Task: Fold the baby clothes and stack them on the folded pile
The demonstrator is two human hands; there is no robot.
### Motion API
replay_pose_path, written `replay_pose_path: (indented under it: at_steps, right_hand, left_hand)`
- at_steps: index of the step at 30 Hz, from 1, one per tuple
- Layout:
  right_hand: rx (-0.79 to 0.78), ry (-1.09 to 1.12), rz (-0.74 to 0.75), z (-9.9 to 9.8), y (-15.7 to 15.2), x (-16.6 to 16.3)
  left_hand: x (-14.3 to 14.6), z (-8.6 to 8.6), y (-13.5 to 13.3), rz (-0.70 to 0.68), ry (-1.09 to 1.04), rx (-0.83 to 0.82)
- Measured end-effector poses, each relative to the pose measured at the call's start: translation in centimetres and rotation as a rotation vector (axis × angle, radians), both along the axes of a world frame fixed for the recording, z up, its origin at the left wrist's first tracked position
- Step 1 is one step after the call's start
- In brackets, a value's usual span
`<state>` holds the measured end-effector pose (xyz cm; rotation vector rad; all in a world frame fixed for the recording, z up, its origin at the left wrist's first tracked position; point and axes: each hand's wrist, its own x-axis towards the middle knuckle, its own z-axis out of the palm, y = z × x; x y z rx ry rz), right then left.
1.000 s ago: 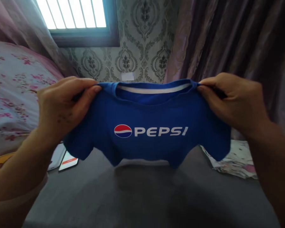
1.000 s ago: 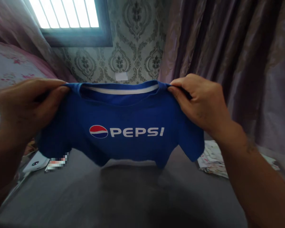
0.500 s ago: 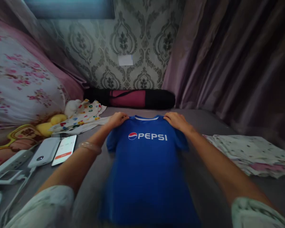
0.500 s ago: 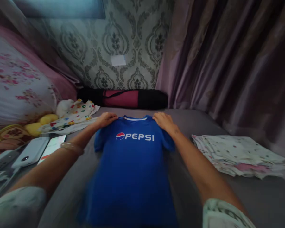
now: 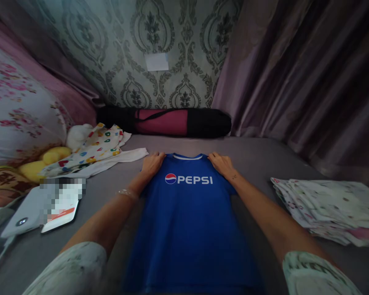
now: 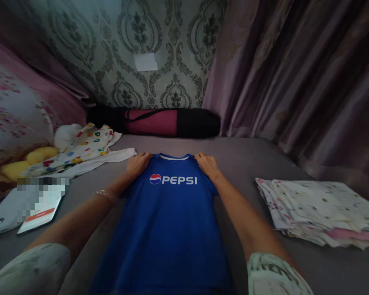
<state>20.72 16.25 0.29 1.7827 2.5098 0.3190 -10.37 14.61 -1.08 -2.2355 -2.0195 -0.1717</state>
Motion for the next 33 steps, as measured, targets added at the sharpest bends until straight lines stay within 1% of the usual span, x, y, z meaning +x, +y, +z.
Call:
replay_pose_path:
  at_steps: [2, 5, 7, 9, 12, 17, 20, 22, 24, 27, 29, 31, 33]
  right_hand:
    - [0.003, -0.01, 0.023, 0.3, 1.3, -0.2]
    - [0.026, -0.022, 0.037, 0.5, 3.4, -0.5]
    - [0.027, -0.023, 0.028, 0.4, 4.7, -0.6]
    - [-0.03, -0.006, 0.009, 0.0, 5.6, -0.7]
    - [-0.14, 0.09, -0.041, -0.8, 6.6, -0.8]
    - [-0.221, 0.28, -0.06, -1.1, 7.8, -1.5]
    - [-0.271, 0.305, -0.09, -0.9, 8.1, -2.3]
    - [-0.261, 0.309, -0.093, -1.0, 8.0, -2.7]
    - [-0.202, 0.325, -0.072, -1.3, 7.6, -2.9]
    - [-0.081, 0.318, -0.041, -2.1, 6.9, -3.1]
    - [-0.049, 0.298, -0.049, -2.4, 6.7, -3.3]
    - [-0.081, 0.298, -0.053, -2.3, 6.9, -3.1]
    - [-0.166, 0.324, -0.061, -1.8, 7.5, -2.4]
  left_hand:
    - [-0.3, 0.3, 1.3, -0.024, 0.042, 0.038]
    - [-0.3, 0.6, 3.3, -0.015, 0.069, 0.082]
    - [-0.1, 0.5, 4.6, -0.008, 0.067, 0.092]
    - [0.0, 0.1, 5.5, -0.008, 0.053, 0.04]
    - [0.1, -0.5, 6.5, 0.007, -0.025, -0.073]
    - [0.4, -0.3, 8.2, 0.034, -0.195, -0.18]
    - [1.0, -0.3, 9.5, 0.015, -0.25, -0.241]
    - [1.3, -0.6, 10.1, -0.027, -0.271, -0.253]
    - [1.6, -1.2, 10.2, -0.079, -0.283, -0.218]
    - [2.1, -1.9, 9.4, -0.122, -0.224, -0.045]
    - [2.6, -2.2, 8.6, -0.117, -0.147, 0.025]
    - [2.8, -1.9, 8.0, -0.094, -0.076, 0.008]
    - [2.3, -1.2, 7.9, -0.053, -0.032, -0.068]
